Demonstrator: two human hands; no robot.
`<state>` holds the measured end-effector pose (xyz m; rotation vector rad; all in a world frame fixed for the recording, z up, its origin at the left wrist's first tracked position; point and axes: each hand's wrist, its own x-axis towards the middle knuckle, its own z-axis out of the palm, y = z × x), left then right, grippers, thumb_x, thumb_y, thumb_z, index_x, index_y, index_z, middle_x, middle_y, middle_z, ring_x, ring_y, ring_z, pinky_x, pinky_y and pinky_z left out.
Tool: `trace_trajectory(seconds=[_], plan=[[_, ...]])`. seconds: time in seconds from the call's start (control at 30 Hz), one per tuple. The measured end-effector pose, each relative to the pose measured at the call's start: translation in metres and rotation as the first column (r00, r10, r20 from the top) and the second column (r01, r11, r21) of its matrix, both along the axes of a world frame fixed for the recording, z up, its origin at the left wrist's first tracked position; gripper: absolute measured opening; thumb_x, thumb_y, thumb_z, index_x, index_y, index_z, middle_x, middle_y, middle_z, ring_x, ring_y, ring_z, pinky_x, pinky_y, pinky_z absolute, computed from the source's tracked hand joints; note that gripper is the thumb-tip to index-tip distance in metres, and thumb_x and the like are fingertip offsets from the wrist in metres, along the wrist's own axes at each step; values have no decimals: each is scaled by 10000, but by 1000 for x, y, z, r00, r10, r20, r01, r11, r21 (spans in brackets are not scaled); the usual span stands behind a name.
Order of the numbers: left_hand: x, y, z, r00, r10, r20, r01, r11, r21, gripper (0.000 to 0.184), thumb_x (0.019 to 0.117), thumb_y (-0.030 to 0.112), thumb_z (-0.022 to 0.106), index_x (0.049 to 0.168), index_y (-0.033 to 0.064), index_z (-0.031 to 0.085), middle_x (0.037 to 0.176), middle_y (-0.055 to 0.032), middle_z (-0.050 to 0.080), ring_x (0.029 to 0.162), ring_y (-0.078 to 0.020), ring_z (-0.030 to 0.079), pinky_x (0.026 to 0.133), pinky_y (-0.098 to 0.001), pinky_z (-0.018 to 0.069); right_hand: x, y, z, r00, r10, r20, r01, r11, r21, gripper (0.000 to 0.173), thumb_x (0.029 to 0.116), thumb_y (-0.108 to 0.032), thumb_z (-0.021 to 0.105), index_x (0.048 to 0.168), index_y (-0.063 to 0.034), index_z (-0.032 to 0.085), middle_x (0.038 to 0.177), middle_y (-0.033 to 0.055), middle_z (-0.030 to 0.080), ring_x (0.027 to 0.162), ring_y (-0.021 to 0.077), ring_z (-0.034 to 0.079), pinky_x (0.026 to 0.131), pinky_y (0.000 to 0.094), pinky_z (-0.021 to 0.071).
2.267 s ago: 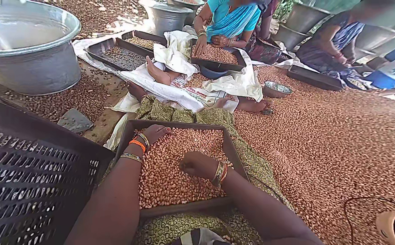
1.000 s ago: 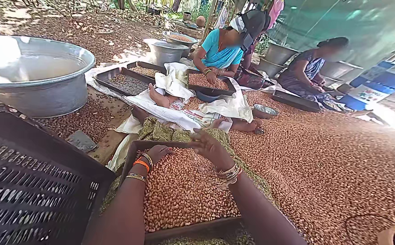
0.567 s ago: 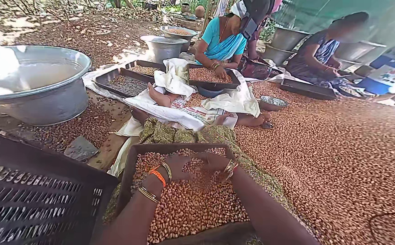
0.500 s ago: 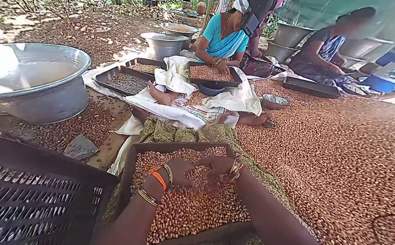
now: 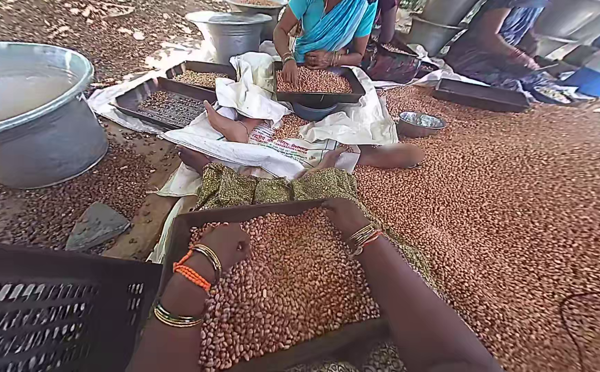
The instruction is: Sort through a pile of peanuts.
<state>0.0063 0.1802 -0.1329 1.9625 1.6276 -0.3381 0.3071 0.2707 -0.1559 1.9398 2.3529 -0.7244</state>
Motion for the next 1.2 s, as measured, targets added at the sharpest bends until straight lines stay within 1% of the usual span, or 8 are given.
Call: trace_trajectory(seconds=[0.23,0.4,0.7,0.8,0.9,1.03,1.1,1.2], plan=[[-27,5,-7,788,612,-66,-600,787,144,558,1047,421,577,1350,-48,592,1463,-312,497,1366,-471,493,1103,-615,414,-12,-15,1,976,214,-41,-211,974,79,260,989,-112,603,1202,-37,732,1276,197,671,1279,338,588,1133,504,416],[7,11,-16,877,455,-153,-446,890,91,547,1079,396,508,1452,-4,514,1501,-270,485,1373,-455,497,1087,-617,431,-31,-23,-19,856,516,-33,-515,845,-146,213,983,-109,646,1124,22,739,1168,231,704,1167,390,646,1043,574,471],[40,3,-11,984,134,117,-154,970,187,431,1060,319,576,1443,122,573,1499,-168,505,1374,-380,509,1076,-581,461,-16,-22,-6,896,378,-233,-416,898,-142,208,955,-76,659,1088,79,697,1013,216,702,942,309,671,910,486,514],[19,2,2,967,230,112,-251,933,256,444,1069,351,553,1430,94,577,1472,-192,543,1369,-384,523,1103,-580,443,11,-40,17,611,348,-711,-680,691,-246,136,905,-44,682,1021,27,679,884,79,750,725,159,726,697,343,625],[-5,-7,26,946,323,-37,-316,940,128,540,1076,413,521,1455,28,539,1467,-249,537,1384,-424,500,1136,-612,386,27,-46,12,330,262,-907,-895,393,-212,354,897,-351,739,1089,-54,743,980,18,802,764,136,776,665,310,647],[-19,-49,30,904,352,-245,-389,913,-125,816,965,585,639,1448,-60,510,1454,-325,513,1392,-458,479,1143,-628,362,26,-34,4,824,305,-478,-401,909,-111,225,989,-143,667,1117,37,709,1003,153,720,883,223,696,851,397,577],[-11,-76,19,903,337,-268,-390,903,-181,977,847,594,779,1532,-5,426,1557,-323,380,1395,-480,455,1125,-631,390,21,-24,-5,965,227,-132,-235,971,-49,423,983,-199,689,1329,36,635,1364,264,598,1302,379,567,1125,528,433],[15,-107,11,884,356,-303,-423,885,-193,1204,738,546,888,1619,32,247,1621,-315,265,1374,-492,472,1087,-614,446,13,-21,-8,968,234,92,-219,964,-148,608,992,-355,683,1417,55,539,1423,314,547,1365,463,512,1118,634,404]])
